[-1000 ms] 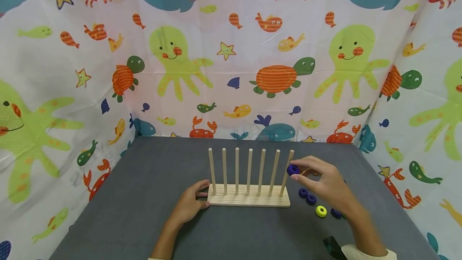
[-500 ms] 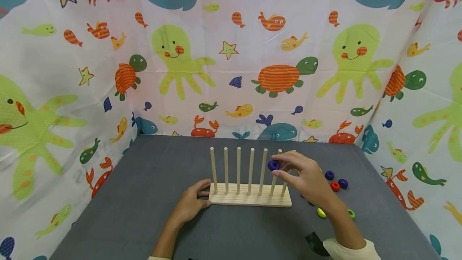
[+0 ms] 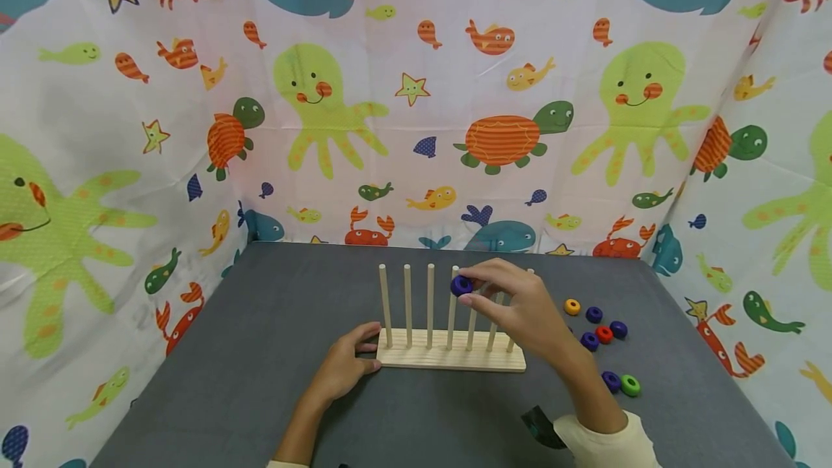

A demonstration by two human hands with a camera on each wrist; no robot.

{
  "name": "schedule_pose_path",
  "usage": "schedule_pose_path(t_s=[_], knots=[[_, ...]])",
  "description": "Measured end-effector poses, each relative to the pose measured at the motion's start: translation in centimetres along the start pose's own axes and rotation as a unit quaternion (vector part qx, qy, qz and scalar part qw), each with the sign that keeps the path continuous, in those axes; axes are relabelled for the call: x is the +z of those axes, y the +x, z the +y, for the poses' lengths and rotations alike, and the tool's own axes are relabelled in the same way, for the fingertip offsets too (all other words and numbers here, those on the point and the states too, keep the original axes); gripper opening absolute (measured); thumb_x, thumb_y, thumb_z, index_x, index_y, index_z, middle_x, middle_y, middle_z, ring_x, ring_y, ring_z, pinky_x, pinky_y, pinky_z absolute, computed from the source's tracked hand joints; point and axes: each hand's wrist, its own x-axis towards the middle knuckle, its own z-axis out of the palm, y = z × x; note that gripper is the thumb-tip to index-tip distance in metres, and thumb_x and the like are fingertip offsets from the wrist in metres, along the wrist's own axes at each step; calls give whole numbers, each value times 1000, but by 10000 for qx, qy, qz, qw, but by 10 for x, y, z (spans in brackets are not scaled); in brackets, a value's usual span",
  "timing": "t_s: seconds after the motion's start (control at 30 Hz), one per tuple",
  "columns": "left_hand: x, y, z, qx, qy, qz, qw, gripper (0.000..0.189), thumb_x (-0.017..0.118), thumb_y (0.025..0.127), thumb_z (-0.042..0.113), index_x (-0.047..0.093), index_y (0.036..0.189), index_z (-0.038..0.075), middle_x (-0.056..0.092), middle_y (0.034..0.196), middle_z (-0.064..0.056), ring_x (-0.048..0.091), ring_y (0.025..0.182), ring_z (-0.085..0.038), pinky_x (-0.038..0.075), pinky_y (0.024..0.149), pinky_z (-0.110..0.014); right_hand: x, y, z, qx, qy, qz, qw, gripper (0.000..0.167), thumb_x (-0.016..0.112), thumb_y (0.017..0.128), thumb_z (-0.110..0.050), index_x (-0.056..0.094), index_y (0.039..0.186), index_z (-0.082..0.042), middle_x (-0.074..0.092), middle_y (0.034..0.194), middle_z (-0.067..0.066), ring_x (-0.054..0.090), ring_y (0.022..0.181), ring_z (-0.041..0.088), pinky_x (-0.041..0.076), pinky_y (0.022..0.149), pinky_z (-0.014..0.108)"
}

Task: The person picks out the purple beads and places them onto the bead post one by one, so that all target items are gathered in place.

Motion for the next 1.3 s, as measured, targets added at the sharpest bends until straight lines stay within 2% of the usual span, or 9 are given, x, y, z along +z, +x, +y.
schedule_pose_path(t_s=[0.2, 0.37, 0.5, 0.6, 0.73, 0.9, 1.1, 1.3], knots=[[0, 0, -1, 1, -22, -31, 10000, 67, 75, 89, -12, 54, 152, -1, 58, 152, -24, 64, 129, -41, 60, 94, -46, 13, 11, -7, -271, 147, 61, 9995, 34, 82, 93, -8, 76, 126, -9, 75, 113, 2, 70, 91, 12, 62, 81, 32], [1, 0, 0, 7, 1, -37, 10000, 67, 75, 89, -11, 54, 152, 0, 58, 152, -23, 64, 129, -41, 59, 94, -46, 22, 16, -14, -208, -31, 40, 9998, 36, 83, 92, -11, 77, 127, -11, 74, 119, 2, 67, 89, 15, 60, 78, 31], [0, 1, 0, 34, -4, -44, 10000, 66, 74, 90, -10, 54, 152, 0, 58, 152, -23, 64, 129, -41, 59, 96, -46, 29, 21, -21, -213, -131, 60, 9997, 37, 84, 92, -14, 77, 129, -12, 74, 123, 1, 63, 95, 18, 56, 77, 30], [0, 1, -1, 57, -2, -37, 10000, 66, 74, 89, -10, 54, 151, -1, 59, 151, -23, 65, 128, -41, 58, 96, -47, 35, 26, -24, -275, -144, 91, 9995, 37, 83, 93, -14, 76, 129, -11, 74, 124, 1, 63, 108, 19, 57, 86, 34], [0, 1, -3, 83, 48, -38, 9999, 65, 74, 89, -10, 54, 151, -2, 59, 151, -24, 65, 128, -41, 58, 96, -48, 43, 32, -26, -233, -67, 55, 9997, 38, 83, 92, -13, 76, 130, -9, 75, 126, 2, 62, 122, 21, 55, 102, 47], [0, 3, -5, 99, 62, -68, 9999, 66, 73, 90, -10, 53, 152, -2, 58, 152, -24, 65, 128, -41, 58, 97, -48, 53, 38, -28, -150, -58, 37, 9999, 38, 83, 93, -14, 76, 130, -9, 75, 126, 3, 61, 124, 25, 45, 115, 56], [-1, 2, -5, 123, -47, -58, 9999, 66, 74, 89, -11, 53, 151, -3, 57, 151, -25, 64, 128, -43, 58, 97, -49, 66, 43, -32, -53, -171, 107, 9998, 36, 81, 95, -17, 76, 130, -9, 75, 126, 5, 60, 121, 24, 47, 110, 54], [-1, 2, -5, 80, -20, -47, 10000, 67, 75, 89, -10, 54, 151, -2, 59, 151, -23, 65, 128, -40, 58, 96, -47, 75, 50, -35, 37, -370, 134, 9992, 35, 80, 96, -17, 76, 129, -8, 77, 125, 5, 59, 122, 28, 39, 109, 59]])
